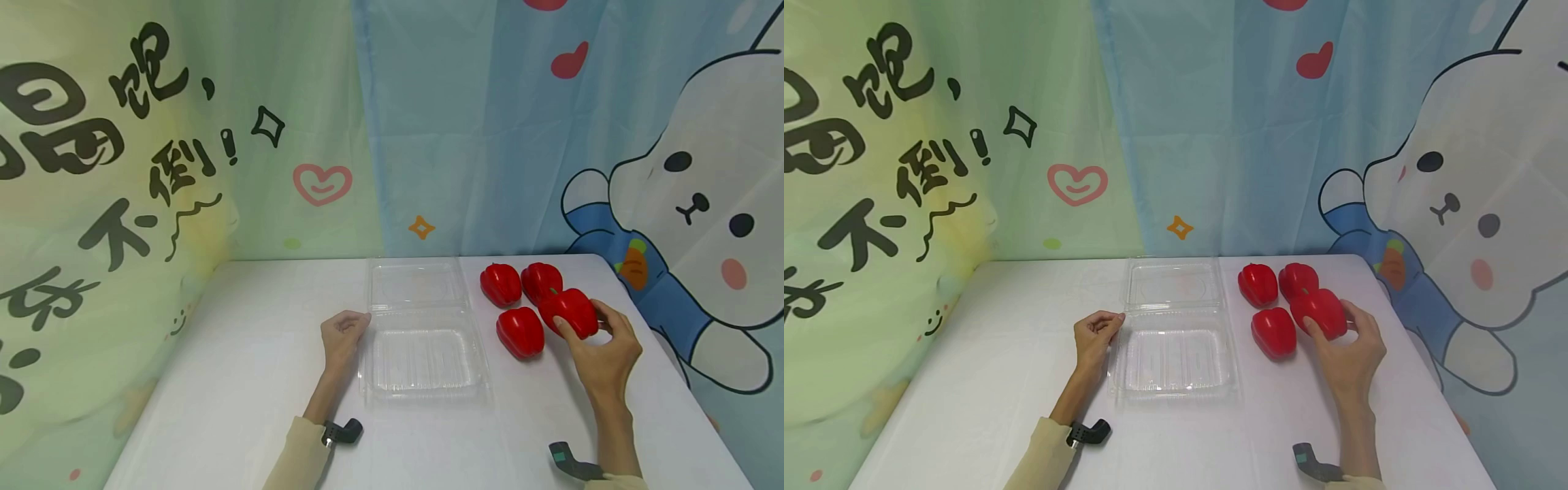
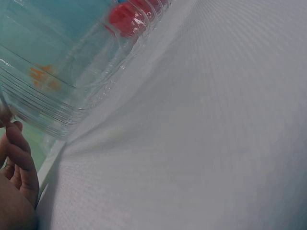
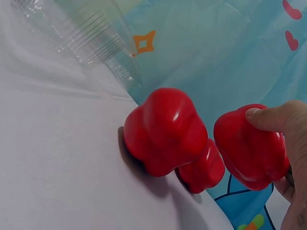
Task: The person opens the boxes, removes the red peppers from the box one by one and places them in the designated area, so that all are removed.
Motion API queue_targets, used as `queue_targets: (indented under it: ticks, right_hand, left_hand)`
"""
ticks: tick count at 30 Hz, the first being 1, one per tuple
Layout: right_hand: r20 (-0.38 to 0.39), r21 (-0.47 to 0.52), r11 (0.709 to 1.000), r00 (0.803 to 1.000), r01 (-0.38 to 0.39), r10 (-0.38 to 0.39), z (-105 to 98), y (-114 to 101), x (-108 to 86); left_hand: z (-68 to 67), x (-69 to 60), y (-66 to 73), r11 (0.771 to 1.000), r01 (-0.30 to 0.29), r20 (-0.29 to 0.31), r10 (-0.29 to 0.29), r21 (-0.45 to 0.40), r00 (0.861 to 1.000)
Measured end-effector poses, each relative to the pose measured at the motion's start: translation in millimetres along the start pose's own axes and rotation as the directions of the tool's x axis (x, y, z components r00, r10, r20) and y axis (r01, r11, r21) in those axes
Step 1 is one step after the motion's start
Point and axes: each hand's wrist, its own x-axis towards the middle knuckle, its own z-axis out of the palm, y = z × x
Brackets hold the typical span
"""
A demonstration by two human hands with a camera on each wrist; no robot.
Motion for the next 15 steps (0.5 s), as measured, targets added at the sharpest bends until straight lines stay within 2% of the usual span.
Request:
queue_targets:
  ticks: [4, 15]
  right_hand:
    - [0.005, -0.020, 0.999, 0.999, -0.044, 0.044, 1.7, 2.6, -0.7]
    - [-0.005, -0.040, 0.986, 0.987, -0.160, 0.160, 5.6, 6.9, -4.3]
  left_hand:
    - [0.1, 0.1, 0.8, 1.000, -0.006, -0.001, 0.006, 0.026, 1.000]
    - [-1.0, 0.3, -0.2, 1.000, -0.002, 0.016, 0.002, -0.002, 1.000]
